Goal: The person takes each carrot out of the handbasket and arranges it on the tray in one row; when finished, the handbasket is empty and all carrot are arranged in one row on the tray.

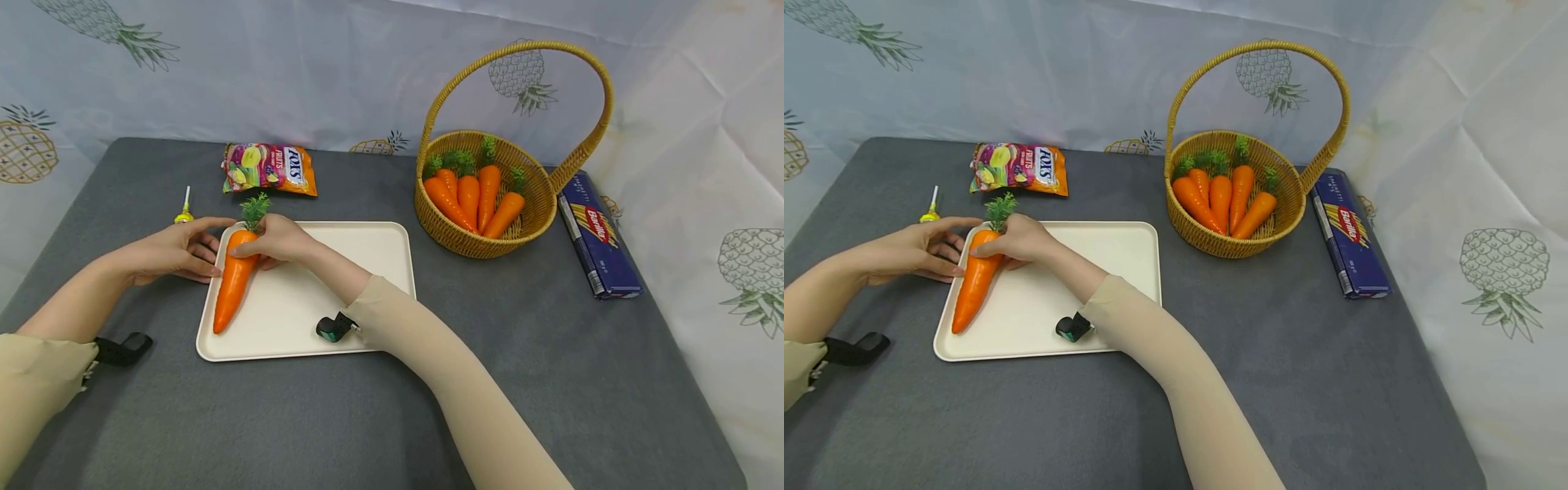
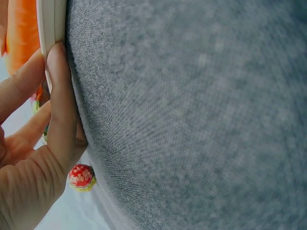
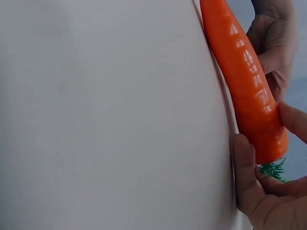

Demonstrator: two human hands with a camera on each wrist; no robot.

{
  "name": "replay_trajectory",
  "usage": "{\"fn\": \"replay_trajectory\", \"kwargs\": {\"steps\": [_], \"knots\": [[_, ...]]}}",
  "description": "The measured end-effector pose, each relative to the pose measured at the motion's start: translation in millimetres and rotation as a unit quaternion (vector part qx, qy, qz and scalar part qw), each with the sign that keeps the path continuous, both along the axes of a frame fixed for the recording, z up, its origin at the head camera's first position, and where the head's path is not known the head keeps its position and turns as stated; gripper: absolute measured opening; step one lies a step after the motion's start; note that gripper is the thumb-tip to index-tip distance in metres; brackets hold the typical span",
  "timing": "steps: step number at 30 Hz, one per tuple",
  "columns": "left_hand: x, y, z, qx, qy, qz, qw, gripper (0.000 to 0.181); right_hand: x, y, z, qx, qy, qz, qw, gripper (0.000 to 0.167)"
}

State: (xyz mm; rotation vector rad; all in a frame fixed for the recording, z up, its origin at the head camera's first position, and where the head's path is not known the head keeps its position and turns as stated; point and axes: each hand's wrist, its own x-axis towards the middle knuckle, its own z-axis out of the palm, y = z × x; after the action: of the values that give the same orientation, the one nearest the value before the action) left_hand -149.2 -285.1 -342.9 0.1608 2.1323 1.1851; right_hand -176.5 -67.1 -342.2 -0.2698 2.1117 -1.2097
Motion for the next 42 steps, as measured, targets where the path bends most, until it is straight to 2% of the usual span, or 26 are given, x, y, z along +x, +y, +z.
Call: {"fn": "replay_trajectory", "kwargs": {"steps": [10, 16, 24, 35, 42], "knots": [[-0.3, 0.2, 1.6, 0.0, 0.0, -0.001, 1.0, 0.091, 0.1, 0, 2.2, 0.007, 0.019, 0.003, 0.9998, 0.063], [-0.7, 0.3, 0.5, 0.001, 0.002, -0.002, 1.0, 0.09, 0.0, -1, 2.0, 0.015, 0.029, 0.005, 0.9995, 0.068], [-0.9, 2.2, -1.5, 0.001, 0.0, -0.002, 1.0, 0.089, 0.8, -1, 2.3, 0.027, 0.039, 0.009, 0.9988, 0.057], [-1.1, 2.5, -1.0, 0.0, -0.002, -0.003, 1.0, 0.089, -1.1, 8, 6.7, 0.038, 0.035, 0.004, 0.9986, 0.06], [0.3, 0.8, -0.3, 0.003, -0.001, -0.001, 1.0, 0.092, -5.9, 17, 11.0, 0.039, 0.055, 0.001, 0.9977, 0.053]]}}
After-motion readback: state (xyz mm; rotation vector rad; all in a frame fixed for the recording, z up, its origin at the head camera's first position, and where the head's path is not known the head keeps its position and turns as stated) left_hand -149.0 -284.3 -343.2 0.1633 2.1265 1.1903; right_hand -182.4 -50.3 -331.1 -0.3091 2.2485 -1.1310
